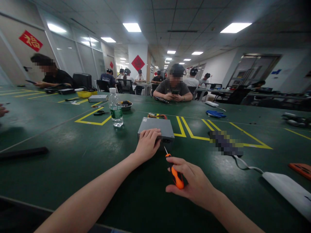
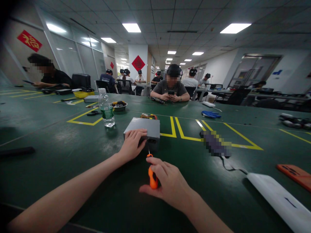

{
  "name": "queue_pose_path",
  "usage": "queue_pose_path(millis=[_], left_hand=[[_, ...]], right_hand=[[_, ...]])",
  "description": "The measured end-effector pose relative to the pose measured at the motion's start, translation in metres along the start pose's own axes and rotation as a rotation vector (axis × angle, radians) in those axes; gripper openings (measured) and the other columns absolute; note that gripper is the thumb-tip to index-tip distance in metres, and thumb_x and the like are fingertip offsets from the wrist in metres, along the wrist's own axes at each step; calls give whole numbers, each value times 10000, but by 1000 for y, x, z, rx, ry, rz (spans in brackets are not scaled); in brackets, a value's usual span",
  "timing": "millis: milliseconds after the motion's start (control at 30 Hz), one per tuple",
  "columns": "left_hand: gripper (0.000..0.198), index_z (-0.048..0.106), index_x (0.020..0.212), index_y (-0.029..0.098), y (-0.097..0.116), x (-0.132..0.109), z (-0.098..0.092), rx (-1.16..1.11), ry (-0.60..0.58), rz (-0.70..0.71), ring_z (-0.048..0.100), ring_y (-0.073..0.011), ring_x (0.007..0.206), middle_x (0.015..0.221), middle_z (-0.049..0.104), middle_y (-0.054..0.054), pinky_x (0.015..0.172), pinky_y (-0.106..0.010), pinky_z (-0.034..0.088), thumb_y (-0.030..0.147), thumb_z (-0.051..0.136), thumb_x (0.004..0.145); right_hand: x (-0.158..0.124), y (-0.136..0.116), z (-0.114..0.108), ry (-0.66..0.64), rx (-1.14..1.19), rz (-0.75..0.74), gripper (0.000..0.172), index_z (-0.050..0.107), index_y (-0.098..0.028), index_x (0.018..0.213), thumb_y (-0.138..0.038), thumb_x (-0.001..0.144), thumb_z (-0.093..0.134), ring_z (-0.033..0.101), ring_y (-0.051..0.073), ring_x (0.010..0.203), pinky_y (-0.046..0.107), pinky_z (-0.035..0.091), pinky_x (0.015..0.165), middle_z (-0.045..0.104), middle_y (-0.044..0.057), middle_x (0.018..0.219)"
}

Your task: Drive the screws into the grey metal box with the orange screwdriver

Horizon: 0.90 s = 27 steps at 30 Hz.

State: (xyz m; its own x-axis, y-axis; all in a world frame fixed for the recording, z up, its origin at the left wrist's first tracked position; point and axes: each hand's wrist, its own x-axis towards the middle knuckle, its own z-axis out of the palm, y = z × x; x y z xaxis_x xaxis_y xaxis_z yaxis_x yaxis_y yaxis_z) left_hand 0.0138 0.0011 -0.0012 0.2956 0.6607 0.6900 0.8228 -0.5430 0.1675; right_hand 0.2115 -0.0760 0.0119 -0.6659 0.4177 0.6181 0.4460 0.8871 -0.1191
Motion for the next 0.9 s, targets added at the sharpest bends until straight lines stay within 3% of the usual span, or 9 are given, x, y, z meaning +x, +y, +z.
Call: queue_pose_path(millis=[167,433,600,900], left_hand=[[203,496,1023,216,1,0,0,-8,2,-7,464,-189,1129,1181,565,-37,935,-371,317,192,488,821],[177,499,1005,215,2,1,-1,3,-4,-18,468,-188,1114,1183,563,-29,938,-370,306,202,482,829],[185,499,1015,217,2,1,-1,-1,-11,-16,462,-188,1125,1188,558,-33,937,-370,309,207,478,832],[188,492,1021,219,2,1,-2,-1,-16,-15,463,-195,1125,1205,550,-32,942,-376,310,209,477,833]], right_hand=[[-1,5,1,45,44,36,252,426,-173,1016,-358,864,506,641,174,879,304,557,704,575,139,1118],[2,2,-6,236,-151,-165,222,512,-127,1027,-118,806,531,632,159,849,274,539,682,645,122,975],[0,4,-13,300,-213,-173,204,540,-128,970,-89,770,535,638,157,789,276,532,639,660,112,910],[0,8,-12,275,-229,-154,210,544,-147,973,-102,769,529,641,162,782,285,532,636,663,101,923]])
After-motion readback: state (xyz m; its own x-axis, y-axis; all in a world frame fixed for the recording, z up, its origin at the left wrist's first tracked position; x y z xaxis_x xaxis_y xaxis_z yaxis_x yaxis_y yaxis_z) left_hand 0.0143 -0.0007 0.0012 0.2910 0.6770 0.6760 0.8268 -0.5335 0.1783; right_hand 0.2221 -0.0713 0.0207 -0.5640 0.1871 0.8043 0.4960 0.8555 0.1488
